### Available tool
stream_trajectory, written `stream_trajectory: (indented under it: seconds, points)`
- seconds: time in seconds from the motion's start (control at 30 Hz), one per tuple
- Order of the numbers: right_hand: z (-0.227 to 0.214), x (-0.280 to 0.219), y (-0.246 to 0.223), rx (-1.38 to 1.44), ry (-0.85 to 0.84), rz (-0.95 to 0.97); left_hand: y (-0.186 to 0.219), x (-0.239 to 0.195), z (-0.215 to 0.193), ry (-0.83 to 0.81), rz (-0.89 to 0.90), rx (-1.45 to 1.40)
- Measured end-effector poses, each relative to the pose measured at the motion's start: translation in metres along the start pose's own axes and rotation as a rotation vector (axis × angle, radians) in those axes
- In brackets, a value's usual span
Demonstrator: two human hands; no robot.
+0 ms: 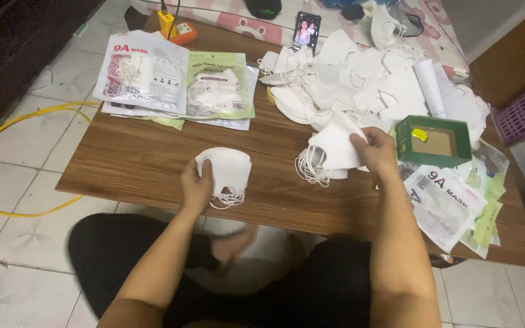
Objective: The person is manually folding and stacking face masks on a wooden table in preparation for packaging.
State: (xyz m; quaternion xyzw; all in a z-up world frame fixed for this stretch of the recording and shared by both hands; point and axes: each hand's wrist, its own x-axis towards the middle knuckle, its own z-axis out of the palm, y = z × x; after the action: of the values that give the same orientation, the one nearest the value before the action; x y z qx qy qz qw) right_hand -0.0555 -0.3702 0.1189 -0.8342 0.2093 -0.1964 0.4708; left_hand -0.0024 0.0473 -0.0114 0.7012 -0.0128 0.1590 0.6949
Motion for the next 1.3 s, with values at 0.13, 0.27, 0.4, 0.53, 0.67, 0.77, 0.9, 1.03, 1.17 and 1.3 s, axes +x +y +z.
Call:
stream_trajectory:
  seconds: [0.13, 0.27, 0.4, 0.53, 0.67, 0.77, 0.9, 1.03, 1.17, 1.3]
  points:
    - [0.011, -0.002, -0.018, 0.113, -0.036, 0.035, -0.008, 0.002, 0.0, -0.001, -0.03, 0.025]
    - [0.022, -0.012, -0.044, 0.194, -0.185, 0.124, 0.018, 0.006, 0.001, -0.053, -0.221, 0.039]
    - [0.042, -0.018, -0.06, 0.324, -0.375, 0.197, 0.057, 0.03, 0.015, -0.193, -0.498, 0.132]
    - [0.063, -0.02, -0.07, 0.407, -0.416, 0.172, 0.107, 0.062, 0.046, -0.281, -0.532, 0.159]
    - [0.078, -0.019, -0.082, 0.463, -0.396, 0.166, 0.113, 0.088, 0.069, -0.492, -0.549, -0.134]
    - [0.082, -0.02, -0.083, 0.439, -0.388, 0.175, 0.097, 0.096, 0.087, -0.562, -0.607, -0.315]
    - [0.09, -0.019, -0.082, 0.43, -0.386, 0.167, 0.096, 0.094, 0.095, -0.518, -0.585, -0.316]
    - [0.098, -0.025, -0.073, 0.463, -0.361, 0.164, 0.088, 0.079, 0.102, -0.593, -0.547, -0.403]
    - [0.1, -0.028, -0.064, 0.433, -0.366, 0.203, 0.085, 0.06, 0.107, -0.603, -0.559, -0.454]
    - [0.104, -0.028, -0.055, 0.422, -0.353, 0.24, 0.072, 0.057, 0.111, -0.618, -0.531, -0.484]
